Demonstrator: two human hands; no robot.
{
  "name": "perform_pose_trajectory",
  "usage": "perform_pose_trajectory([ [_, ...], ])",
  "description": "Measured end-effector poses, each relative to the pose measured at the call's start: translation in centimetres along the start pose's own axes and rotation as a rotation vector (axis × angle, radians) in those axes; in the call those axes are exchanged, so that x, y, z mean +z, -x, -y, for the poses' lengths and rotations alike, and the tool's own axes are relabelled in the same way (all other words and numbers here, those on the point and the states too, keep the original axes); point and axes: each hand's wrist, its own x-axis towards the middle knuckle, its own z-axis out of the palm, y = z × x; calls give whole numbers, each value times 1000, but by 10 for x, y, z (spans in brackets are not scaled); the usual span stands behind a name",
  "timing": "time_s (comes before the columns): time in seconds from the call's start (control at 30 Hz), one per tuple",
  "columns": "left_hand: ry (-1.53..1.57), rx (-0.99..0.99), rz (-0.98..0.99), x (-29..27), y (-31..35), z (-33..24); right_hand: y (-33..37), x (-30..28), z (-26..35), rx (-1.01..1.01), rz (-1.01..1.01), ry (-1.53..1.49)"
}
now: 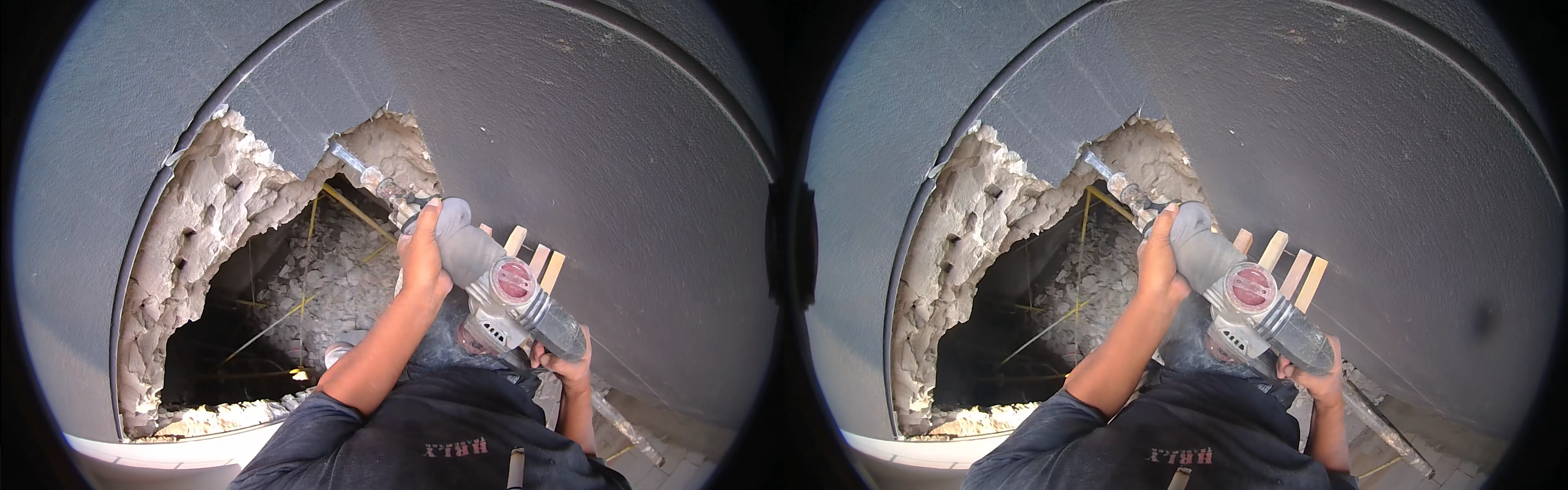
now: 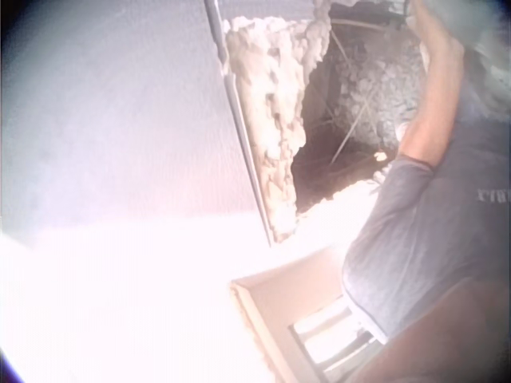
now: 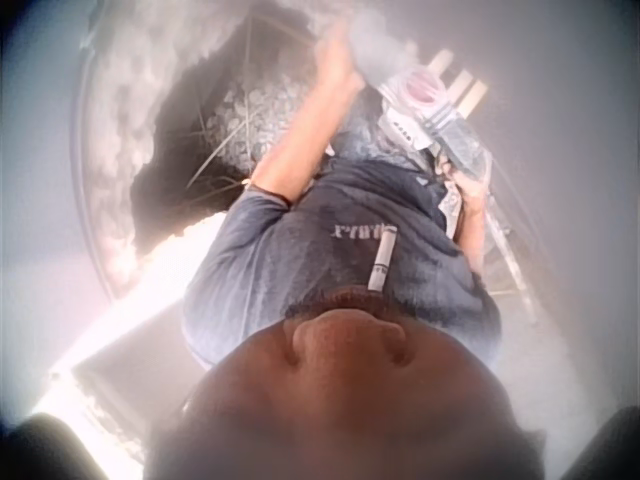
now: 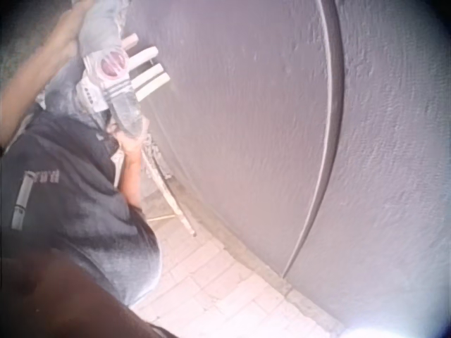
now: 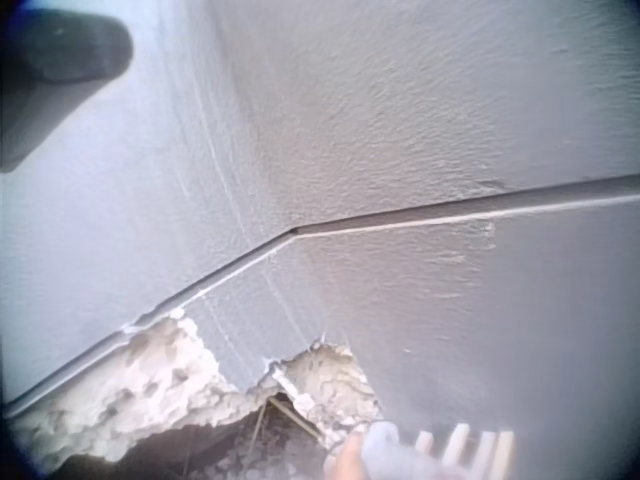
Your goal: The person uses a rotary hammer to break a hole in a concrete wall. The person holds the tool with both hands and repeatedly strikes the wall, enlarging the opening and causing debris to fall.
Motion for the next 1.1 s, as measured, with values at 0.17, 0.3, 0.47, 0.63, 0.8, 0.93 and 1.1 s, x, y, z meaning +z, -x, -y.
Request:
perform_pose_trajectory([
  [0.17, 10, 26, -24, -2, -67, -41, -74, 12, -28, -30, 140, 33],
  [0.3, 43, 13, 9, -7, -105, -71, -107, 41, -39, -89, 98, 43],
  [0.47, 79, 13, 40, -16, -144, -90, -136, 89, -47, -143, -95, 72],
  [0.63, 117, -35, 36, -21, -157, -88, -147, 83, -43, -61, 6, 96],
  [0.8, 85, -8, 77, -13, -164, -77, -145, 66, -42, -77, -16, 131],
  [0.93, 76, -42, 39, 2, -157, -65, -146, 49, -33, -74, 34, 131],
  [1.1, 66, -49, 114, 8, -173, -58, -153, 38, -22, -56, 51, 225],
])
